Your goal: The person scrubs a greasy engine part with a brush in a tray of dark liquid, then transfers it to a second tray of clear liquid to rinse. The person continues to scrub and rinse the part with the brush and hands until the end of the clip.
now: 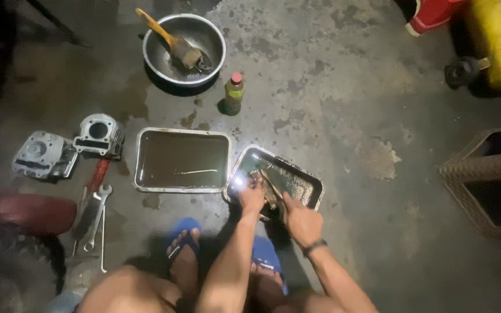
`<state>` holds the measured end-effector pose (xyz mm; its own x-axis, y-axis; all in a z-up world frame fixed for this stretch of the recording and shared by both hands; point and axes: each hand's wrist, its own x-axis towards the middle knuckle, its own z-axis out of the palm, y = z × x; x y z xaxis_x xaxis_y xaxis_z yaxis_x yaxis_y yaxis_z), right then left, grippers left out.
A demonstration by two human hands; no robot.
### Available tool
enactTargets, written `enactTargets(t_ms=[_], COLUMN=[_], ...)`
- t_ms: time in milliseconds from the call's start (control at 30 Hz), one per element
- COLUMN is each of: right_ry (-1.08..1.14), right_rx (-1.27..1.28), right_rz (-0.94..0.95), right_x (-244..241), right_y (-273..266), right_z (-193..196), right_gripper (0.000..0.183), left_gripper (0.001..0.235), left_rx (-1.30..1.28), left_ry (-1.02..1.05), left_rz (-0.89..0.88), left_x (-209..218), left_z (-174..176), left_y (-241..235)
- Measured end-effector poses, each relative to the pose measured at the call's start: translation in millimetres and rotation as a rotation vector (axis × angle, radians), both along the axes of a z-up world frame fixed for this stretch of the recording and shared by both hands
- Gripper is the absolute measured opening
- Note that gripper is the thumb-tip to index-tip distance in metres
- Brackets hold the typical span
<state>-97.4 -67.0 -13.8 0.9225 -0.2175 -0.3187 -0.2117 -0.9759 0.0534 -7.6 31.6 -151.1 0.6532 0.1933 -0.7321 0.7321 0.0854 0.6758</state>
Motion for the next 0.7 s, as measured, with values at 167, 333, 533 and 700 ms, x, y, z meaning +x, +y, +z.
enactTargets(t_ms=[167, 333, 533, 700], right_ry=[0.050, -0.070, 0.096, -0.029], right_rx=[0.051, -0.055, -0.100, -0.043], right_rz=[-0.004, 0.030, 0.028, 0.030], right_x=[-30.9, 5.7, -42.9, 14.4], right_y=[-20.3, 1.5, -10.1, 8.6], right_z=[1.2, 4.1, 32.3, 12.9], right_gripper=[0.039, 0.041, 0.042, 0.039], left_gripper=[0.022, 0.038, 0.035, 0.034], left_rx=[-0.092, -0.036, -0.022, -0.033], left_ry=[0.088, 0.015, 0.026, 0.009], left_rz=[-0.024, -0.001, 0.000, -0.030], left_x=[4.5, -1.1, -1.4, -1.3], left_z=[63.4, 6.5, 7.1, 14.6], left_y=[13.0, -4.1, -3.3, 0.1])
